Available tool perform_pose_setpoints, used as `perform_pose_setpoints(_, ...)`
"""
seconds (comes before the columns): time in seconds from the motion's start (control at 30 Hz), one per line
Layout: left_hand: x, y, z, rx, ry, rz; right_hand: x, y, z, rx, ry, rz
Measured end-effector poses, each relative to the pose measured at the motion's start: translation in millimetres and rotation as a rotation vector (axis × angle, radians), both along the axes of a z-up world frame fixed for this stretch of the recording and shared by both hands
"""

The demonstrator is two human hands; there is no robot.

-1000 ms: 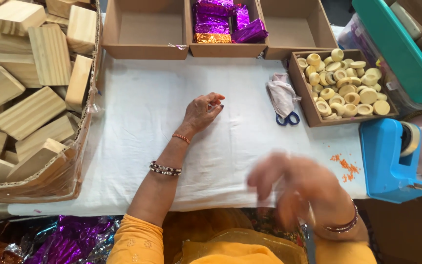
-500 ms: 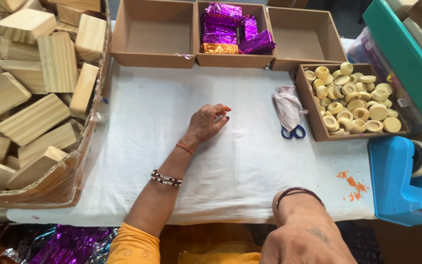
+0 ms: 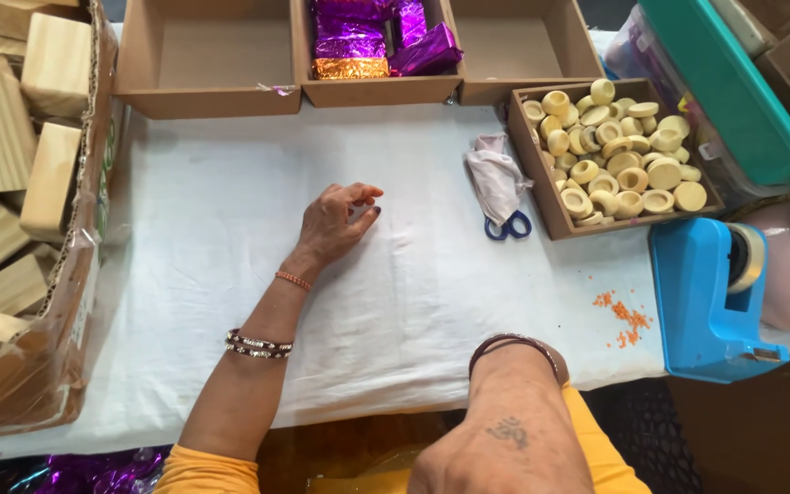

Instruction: Wrapping rectangular wooden blocks or soap in foil and decorative paper and organizing them in boxes.

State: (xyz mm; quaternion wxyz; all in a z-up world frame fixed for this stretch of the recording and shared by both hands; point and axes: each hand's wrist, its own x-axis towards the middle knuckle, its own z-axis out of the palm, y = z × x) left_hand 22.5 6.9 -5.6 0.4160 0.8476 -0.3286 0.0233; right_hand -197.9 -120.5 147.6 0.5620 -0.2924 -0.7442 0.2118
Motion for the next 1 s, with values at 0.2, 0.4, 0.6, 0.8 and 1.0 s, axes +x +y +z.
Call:
perform_pose_setpoints(0.2,1,-1,-2,0.015,0.016,0.011,17,5,29,0.033,-0.012,-0.077)
perform_pose_setpoints(0.4,1,0,1,0.007,-0.005,0.014,40,21,85,0.164,-0.122,-0.3)
perform_pose_setpoints(0.6,5,2,-10,-0.031,-0.085,-0.01,51,32,70,0.031,-0.001,-0.867)
perform_pose_setpoints(0.8,4,2,-8,-0.26,-0.009,-0.081,138,-3,-43,-0.537,-0.592,-1.919)
perform_pose_setpoints(1.0,4,2,-9,0.022,-0.108,-0.02,165,-107,-134,-1.127,-0.701,-2.488)
